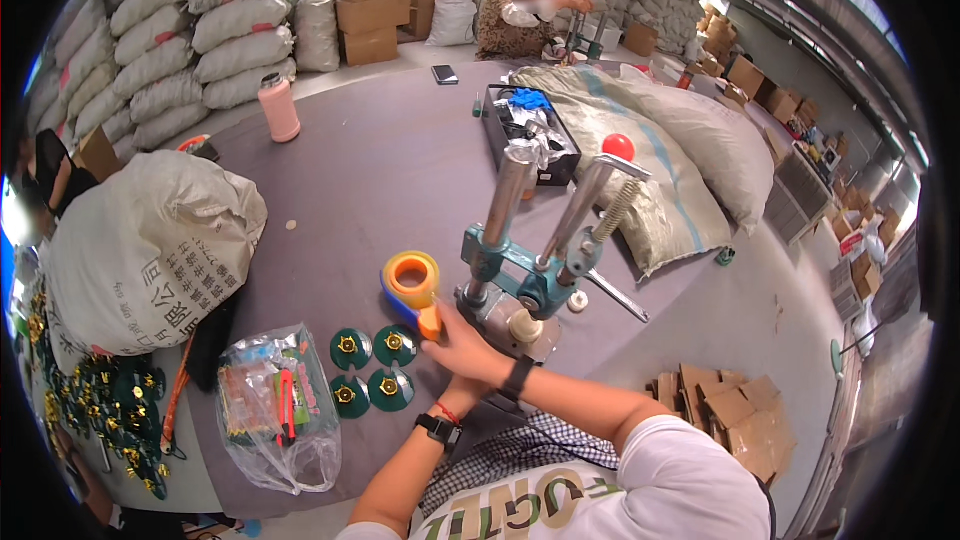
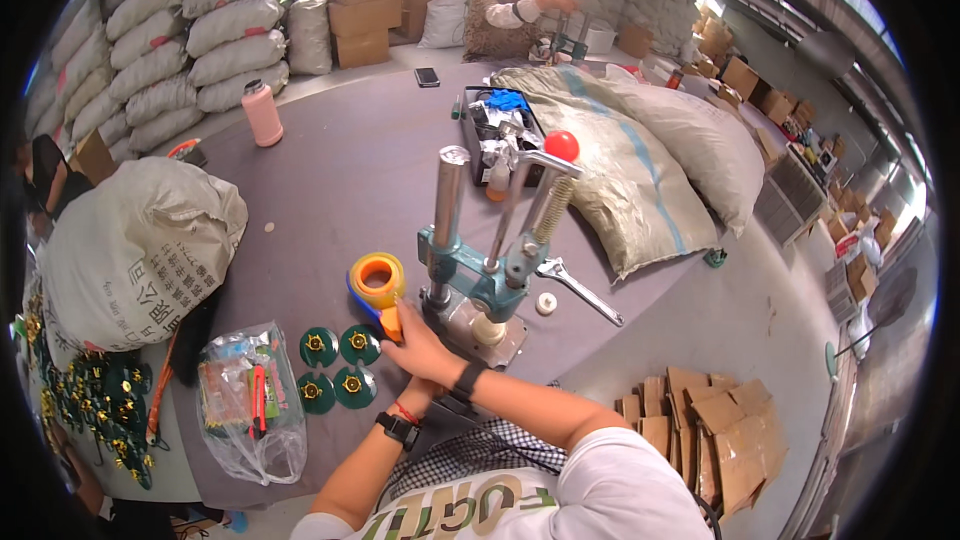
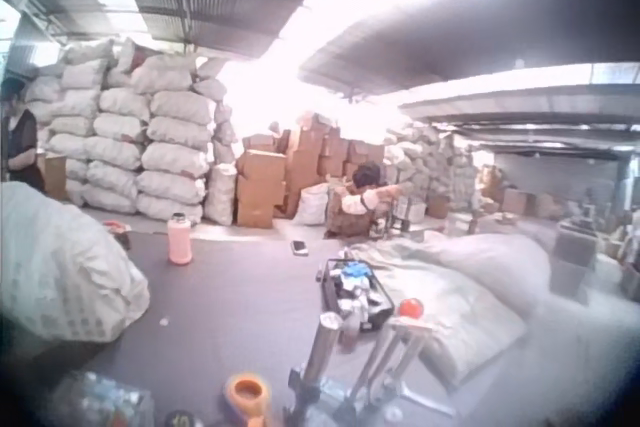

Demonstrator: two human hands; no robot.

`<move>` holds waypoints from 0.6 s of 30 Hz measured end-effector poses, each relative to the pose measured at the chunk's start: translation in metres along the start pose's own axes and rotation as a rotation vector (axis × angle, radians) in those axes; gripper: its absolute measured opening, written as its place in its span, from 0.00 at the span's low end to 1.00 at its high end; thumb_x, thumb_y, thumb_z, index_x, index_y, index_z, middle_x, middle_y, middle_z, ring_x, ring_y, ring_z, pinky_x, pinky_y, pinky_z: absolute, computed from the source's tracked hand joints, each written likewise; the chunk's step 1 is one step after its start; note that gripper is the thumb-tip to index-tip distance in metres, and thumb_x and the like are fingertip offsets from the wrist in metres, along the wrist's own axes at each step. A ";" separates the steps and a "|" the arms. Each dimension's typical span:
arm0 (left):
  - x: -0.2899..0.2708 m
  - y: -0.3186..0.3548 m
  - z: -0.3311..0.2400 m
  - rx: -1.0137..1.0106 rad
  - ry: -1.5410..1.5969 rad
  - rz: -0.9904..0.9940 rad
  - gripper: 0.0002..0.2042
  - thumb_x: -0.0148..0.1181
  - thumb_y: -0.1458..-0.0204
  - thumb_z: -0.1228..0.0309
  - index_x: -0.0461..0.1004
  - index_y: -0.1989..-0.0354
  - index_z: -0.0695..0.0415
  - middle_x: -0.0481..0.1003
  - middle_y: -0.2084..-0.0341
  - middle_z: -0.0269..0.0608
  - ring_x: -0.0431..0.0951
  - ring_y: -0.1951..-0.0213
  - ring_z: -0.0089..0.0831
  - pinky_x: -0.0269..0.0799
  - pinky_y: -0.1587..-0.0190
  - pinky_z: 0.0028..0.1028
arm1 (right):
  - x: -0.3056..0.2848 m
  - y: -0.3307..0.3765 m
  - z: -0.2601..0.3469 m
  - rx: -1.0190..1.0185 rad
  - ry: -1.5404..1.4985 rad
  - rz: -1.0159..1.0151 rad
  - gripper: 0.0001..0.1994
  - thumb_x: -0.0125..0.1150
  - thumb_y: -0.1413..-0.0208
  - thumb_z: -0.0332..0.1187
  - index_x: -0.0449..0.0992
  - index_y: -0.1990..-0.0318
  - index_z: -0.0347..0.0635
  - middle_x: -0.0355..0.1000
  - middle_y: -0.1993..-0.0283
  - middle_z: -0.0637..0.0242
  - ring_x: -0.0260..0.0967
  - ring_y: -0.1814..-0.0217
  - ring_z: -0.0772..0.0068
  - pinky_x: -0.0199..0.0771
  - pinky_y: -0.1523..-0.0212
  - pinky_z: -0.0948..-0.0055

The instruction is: Using a wrench and a manual press machine to assemble green and gold mechanical components.

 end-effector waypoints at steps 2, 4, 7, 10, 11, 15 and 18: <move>0.000 0.003 -0.006 -0.115 0.028 0.029 0.17 0.51 0.47 0.73 0.66 0.48 0.62 0.69 0.50 0.51 0.67 0.45 0.41 0.63 0.45 0.35 | -0.019 0.039 0.003 0.018 0.087 0.038 0.39 0.59 0.49 0.37 0.44 0.36 0.29 0.41 0.32 0.37 0.48 0.32 0.46 0.53 0.35 0.65; 0.003 0.009 -0.028 -0.253 0.106 0.124 0.16 0.52 0.49 0.74 0.68 0.51 0.64 0.71 0.53 0.51 0.70 0.48 0.40 0.65 0.47 0.33 | -0.044 0.073 0.022 -0.030 0.022 0.063 0.36 0.58 0.49 0.35 0.48 0.36 0.32 0.42 0.32 0.38 0.55 0.36 0.44 0.63 0.41 0.64; 0.010 0.017 -0.044 -0.365 0.098 0.040 0.10 0.52 0.47 0.76 0.71 0.58 0.66 0.74 0.60 0.45 0.75 0.55 0.35 0.70 0.53 0.30 | -0.073 0.114 0.023 -0.194 0.183 0.063 0.30 0.57 0.48 0.33 0.54 0.39 0.34 0.48 0.34 0.42 0.61 0.40 0.46 0.68 0.46 0.64; 0.012 0.014 -0.045 -0.528 0.212 -0.006 0.09 0.52 0.44 0.74 0.71 0.59 0.67 0.74 0.63 0.43 0.76 0.60 0.30 0.71 0.57 0.26 | -0.105 0.136 0.021 -0.261 0.243 -0.014 0.24 0.56 0.48 0.31 0.61 0.43 0.35 0.59 0.40 0.46 0.66 0.47 0.49 0.70 0.51 0.63; 0.016 0.014 -0.044 -0.537 0.203 0.005 0.09 0.52 0.44 0.74 0.71 0.59 0.67 0.74 0.63 0.43 0.76 0.60 0.30 0.71 0.57 0.26 | -0.120 0.140 0.016 -0.253 0.238 -0.083 0.22 0.55 0.48 0.30 0.64 0.46 0.34 0.64 0.44 0.47 0.68 0.51 0.50 0.71 0.53 0.63; 0.020 0.026 -0.058 -0.546 0.093 -0.064 0.08 0.52 0.44 0.73 0.72 0.62 0.65 0.75 0.65 0.42 0.76 0.64 0.29 0.71 0.59 0.25 | -0.174 0.144 -0.039 -0.165 0.367 -0.396 0.21 0.57 0.51 0.29 0.66 0.48 0.34 0.69 0.53 0.50 0.68 0.53 0.49 0.71 0.54 0.62; 0.018 0.027 -0.103 -0.177 -0.472 -0.010 0.06 0.56 0.50 0.75 0.74 0.65 0.62 0.73 0.64 0.47 0.73 0.60 0.41 0.68 0.55 0.33 | -0.218 0.134 -0.084 -0.064 0.434 -0.446 0.22 0.59 0.53 0.28 0.66 0.48 0.34 0.67 0.51 0.50 0.67 0.50 0.50 0.68 0.51 0.61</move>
Point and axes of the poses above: each hand's wrist, its own y-axis away from the middle knuckle, its own x-axis out of the palm, z = x × y, the point moved 6 cm from there along -y, towards the middle knuckle
